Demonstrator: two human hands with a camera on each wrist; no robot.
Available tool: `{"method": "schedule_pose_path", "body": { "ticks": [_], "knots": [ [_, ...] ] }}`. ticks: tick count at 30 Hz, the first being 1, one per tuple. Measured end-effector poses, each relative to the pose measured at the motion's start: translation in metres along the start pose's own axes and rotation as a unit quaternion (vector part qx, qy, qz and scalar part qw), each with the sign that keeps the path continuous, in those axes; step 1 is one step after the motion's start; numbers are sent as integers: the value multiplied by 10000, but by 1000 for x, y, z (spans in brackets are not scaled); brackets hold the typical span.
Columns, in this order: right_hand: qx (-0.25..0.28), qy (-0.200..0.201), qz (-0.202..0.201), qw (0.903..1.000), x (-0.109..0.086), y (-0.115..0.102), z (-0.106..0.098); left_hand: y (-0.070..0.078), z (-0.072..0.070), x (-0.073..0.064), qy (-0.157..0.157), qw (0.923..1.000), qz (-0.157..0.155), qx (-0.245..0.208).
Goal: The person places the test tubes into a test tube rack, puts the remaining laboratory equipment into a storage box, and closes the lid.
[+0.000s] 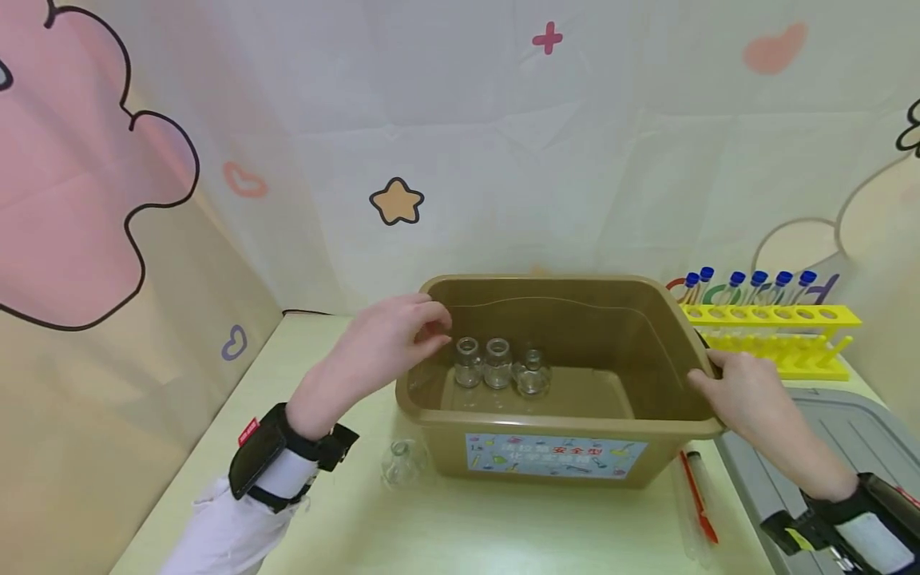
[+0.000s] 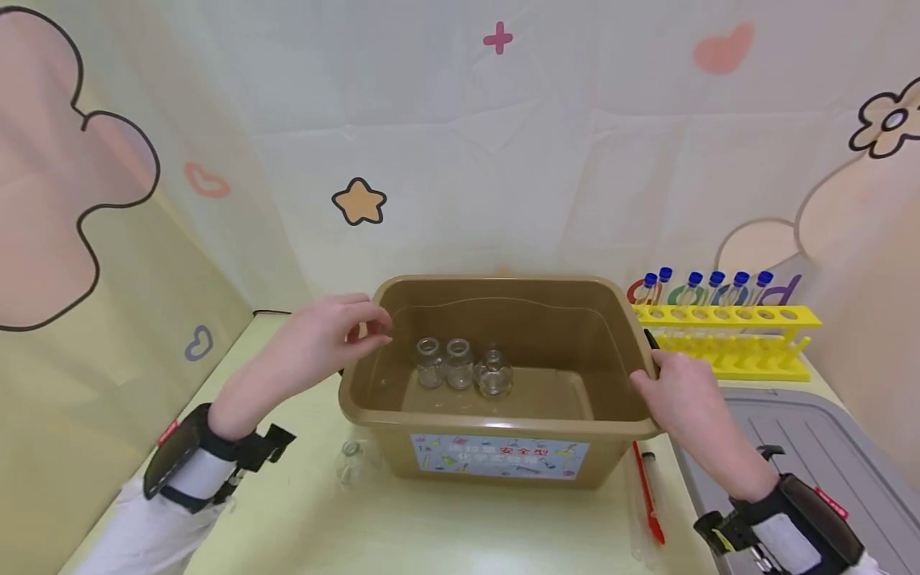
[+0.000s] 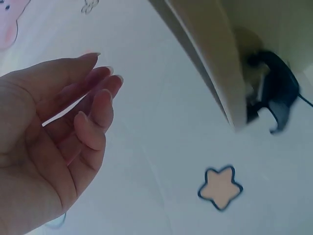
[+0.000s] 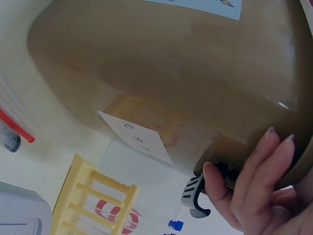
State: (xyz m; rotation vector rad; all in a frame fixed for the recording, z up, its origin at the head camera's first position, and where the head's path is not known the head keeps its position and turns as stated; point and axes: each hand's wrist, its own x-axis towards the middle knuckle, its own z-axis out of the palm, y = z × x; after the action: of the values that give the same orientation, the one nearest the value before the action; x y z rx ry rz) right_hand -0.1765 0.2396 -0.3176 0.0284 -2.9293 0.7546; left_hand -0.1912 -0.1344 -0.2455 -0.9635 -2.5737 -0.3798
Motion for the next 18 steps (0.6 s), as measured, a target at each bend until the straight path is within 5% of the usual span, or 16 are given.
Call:
{"method": "schedule_pose_path", "body": {
  "ticks": [3, 6, 11, 18],
  "knots": [
    [22, 19, 2, 10000, -1, 0, 0, -12, -5, -18, 392, 9987, -293, -125],
    [19, -7, 51, 10000, -1, 1, -1, -23, -5, -35, 464, 9958, -770, -192],
    [-41, -75, 96, 9999, 0, 3, -2, -37, 12, -62, 207, 9866, -1539, -491],
    [3, 0, 37, 10000, 1, 1, -1, -42, 47, -89, -368, 9781, -1863, -847]
  ]
}}
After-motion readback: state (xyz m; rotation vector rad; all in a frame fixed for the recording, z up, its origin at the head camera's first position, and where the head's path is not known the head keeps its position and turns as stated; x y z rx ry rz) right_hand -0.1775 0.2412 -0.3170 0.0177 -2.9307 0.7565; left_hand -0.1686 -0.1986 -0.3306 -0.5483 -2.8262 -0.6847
